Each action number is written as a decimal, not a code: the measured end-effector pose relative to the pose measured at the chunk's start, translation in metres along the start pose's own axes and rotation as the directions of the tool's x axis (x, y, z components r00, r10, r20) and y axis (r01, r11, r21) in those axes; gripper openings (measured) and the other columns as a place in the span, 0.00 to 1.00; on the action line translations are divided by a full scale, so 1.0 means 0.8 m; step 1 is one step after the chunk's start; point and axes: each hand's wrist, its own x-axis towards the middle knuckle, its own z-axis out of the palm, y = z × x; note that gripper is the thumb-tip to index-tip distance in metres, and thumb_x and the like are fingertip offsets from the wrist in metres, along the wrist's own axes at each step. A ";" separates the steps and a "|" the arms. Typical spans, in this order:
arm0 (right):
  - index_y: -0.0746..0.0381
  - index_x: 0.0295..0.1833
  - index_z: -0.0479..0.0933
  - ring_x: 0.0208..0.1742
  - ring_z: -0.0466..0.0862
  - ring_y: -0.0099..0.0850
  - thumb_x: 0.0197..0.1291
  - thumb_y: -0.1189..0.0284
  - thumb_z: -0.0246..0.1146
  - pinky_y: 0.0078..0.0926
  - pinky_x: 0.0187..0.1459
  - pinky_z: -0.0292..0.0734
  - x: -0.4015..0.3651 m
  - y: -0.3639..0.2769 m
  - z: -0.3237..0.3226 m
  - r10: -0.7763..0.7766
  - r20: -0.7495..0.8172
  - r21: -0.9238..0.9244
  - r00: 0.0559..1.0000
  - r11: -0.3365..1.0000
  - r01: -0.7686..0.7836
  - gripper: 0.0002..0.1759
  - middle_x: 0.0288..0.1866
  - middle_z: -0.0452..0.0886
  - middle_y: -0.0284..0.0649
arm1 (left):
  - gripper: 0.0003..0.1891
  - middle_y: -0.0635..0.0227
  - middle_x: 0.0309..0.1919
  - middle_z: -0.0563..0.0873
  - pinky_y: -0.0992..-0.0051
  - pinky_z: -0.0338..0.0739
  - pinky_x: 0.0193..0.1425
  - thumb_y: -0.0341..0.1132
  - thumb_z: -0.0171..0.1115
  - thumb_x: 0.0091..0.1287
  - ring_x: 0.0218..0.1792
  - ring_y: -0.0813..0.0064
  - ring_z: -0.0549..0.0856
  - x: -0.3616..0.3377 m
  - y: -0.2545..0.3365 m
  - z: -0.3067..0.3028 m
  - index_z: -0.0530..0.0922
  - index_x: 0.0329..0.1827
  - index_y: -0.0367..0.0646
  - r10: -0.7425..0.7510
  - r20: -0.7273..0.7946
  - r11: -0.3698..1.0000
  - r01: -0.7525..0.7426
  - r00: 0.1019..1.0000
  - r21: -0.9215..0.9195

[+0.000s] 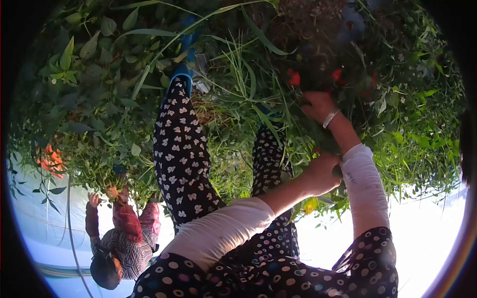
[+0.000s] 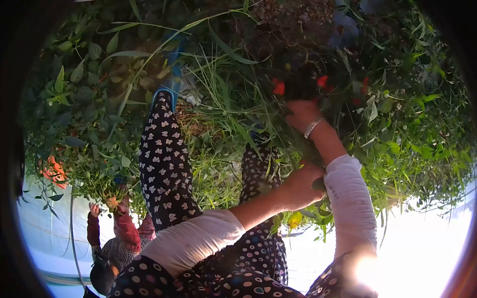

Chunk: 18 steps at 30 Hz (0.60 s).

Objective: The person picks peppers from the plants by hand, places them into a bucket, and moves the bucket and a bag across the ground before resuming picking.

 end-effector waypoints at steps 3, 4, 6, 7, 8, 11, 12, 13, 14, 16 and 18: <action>0.63 0.37 0.75 0.39 0.79 0.47 0.45 0.69 0.60 0.39 0.42 0.75 -0.046 0.005 -0.019 -0.077 -0.111 0.114 0.991 0.989 0.090 0.13 0.34 0.79 0.50 | 0.21 0.57 0.38 0.83 0.76 0.77 0.45 0.33 0.63 0.55 0.40 0.67 0.83 0.006 0.004 -0.006 0.73 0.51 0.36 -0.232 -0.252 0.920 0.127 0.939 -0.372; 0.63 0.37 0.75 0.39 0.79 0.47 0.45 0.69 0.60 0.39 0.42 0.75 -0.062 0.000 -0.031 -0.073 -0.106 0.109 0.992 0.990 0.084 0.13 0.34 0.79 0.50 | 0.21 0.57 0.38 0.83 0.76 0.77 0.45 0.33 0.63 0.55 0.40 0.67 0.83 0.009 0.000 -0.008 0.73 0.51 0.36 -0.230 -0.248 0.918 0.125 0.941 -0.378; 0.65 0.33 0.75 0.33 0.78 0.46 0.44 0.70 0.60 0.40 0.38 0.74 -0.091 -0.011 -0.057 0.039 0.014 0.409 0.999 0.912 -0.041 0.10 0.30 0.78 0.49 | 0.23 0.56 0.42 0.82 0.73 0.74 0.49 0.38 0.64 0.54 0.44 0.67 0.82 0.017 -0.017 -0.016 0.72 0.51 0.37 -0.472 -0.388 0.776 0.163 0.792 -0.610; 0.65 0.33 0.75 0.33 0.78 0.46 0.44 0.70 0.60 0.40 0.38 0.74 -0.100 -0.013 -0.061 0.045 0.018 0.408 0.999 0.912 -0.049 0.10 0.30 0.78 0.49 | 0.23 0.56 0.42 0.82 0.73 0.74 0.49 0.38 0.64 0.54 0.44 0.67 0.82 0.022 -0.028 -0.017 0.72 0.51 0.37 -0.472 -0.381 0.773 0.166 0.795 -0.613; 0.65 0.32 0.75 0.31 0.77 0.46 0.43 0.71 0.61 0.40 0.36 0.73 -0.108 -0.013 -0.063 -0.008 -0.022 0.346 1.000 0.938 0.015 0.10 0.28 0.77 0.48 | 0.25 0.60 0.45 0.81 0.71 0.73 0.49 0.38 0.65 0.54 0.46 0.69 0.80 0.027 -0.038 -0.018 0.70 0.54 0.41 -0.441 -0.399 0.691 0.020 0.804 -0.722; 0.65 0.32 0.75 0.29 0.75 0.45 0.42 0.72 0.61 0.41 0.34 0.71 -0.121 -0.018 -0.057 -0.156 -0.104 0.218 0.982 0.960 0.176 0.10 0.25 0.75 0.46 | 0.29 0.69 0.50 0.78 0.68 0.71 0.48 0.37 0.65 0.54 0.51 0.72 0.76 0.021 -0.029 -0.042 0.65 0.60 0.48 -0.459 -0.286 0.506 -0.017 0.841 -0.862; 0.65 0.32 0.75 0.29 0.74 0.44 0.41 0.72 0.61 0.40 0.33 0.70 -0.122 -0.022 -0.054 -0.255 -0.153 0.146 0.955 0.950 0.277 0.10 0.24 0.74 0.45 | 0.32 0.73 0.53 0.76 0.66 0.70 0.48 0.36 0.65 0.53 0.53 0.73 0.74 0.020 -0.023 -0.051 0.63 0.62 0.51 -0.486 -0.153 0.434 0.085 0.860 -0.897; 0.65 0.32 0.75 0.29 0.74 0.44 0.41 0.72 0.61 0.40 0.33 0.70 -0.125 -0.029 -0.056 -0.253 -0.154 0.145 0.955 0.950 0.275 0.10 0.24 0.74 0.45 | 0.31 0.76 0.53 0.76 0.64 0.68 0.47 0.33 0.63 0.54 0.55 0.74 0.73 0.026 -0.037 -0.049 0.64 0.63 0.56 -0.381 -0.145 0.340 -0.007 0.913 -0.940; 0.65 0.33 0.75 0.31 0.74 0.44 0.41 0.73 0.61 0.40 0.35 0.70 -0.129 -0.035 -0.059 -0.245 -0.156 0.127 0.957 0.956 0.266 0.10 0.26 0.75 0.45 | 0.31 0.76 0.53 0.76 0.64 0.68 0.47 0.33 0.63 0.54 0.55 0.74 0.73 0.029 -0.046 -0.053 0.64 0.63 0.56 -0.381 -0.142 0.339 -0.005 0.914 -0.941; 0.65 0.33 0.75 0.33 0.74 0.45 0.41 0.73 0.61 0.41 0.36 0.70 -0.133 -0.037 -0.061 -0.237 -0.153 0.105 0.959 0.961 0.254 0.10 0.28 0.75 0.45 | 0.31 0.76 0.54 0.76 0.69 0.70 0.46 0.31 0.60 0.55 0.54 0.76 0.74 0.027 -0.051 -0.067 0.64 0.64 0.55 -0.314 -0.067 0.215 0.002 0.947 -0.977; 0.66 0.40 0.75 0.36 0.75 0.45 0.43 0.74 0.61 0.37 0.41 0.71 -0.129 -0.033 -0.060 -0.255 -0.240 0.247 0.937 0.917 0.313 0.15 0.32 0.76 0.46 | 0.30 0.73 0.53 0.77 0.73 0.74 0.44 0.27 0.55 0.55 0.52 0.78 0.75 0.029 -0.044 -0.072 0.65 0.64 0.54 -0.244 -0.183 0.217 -0.130 0.952 -0.967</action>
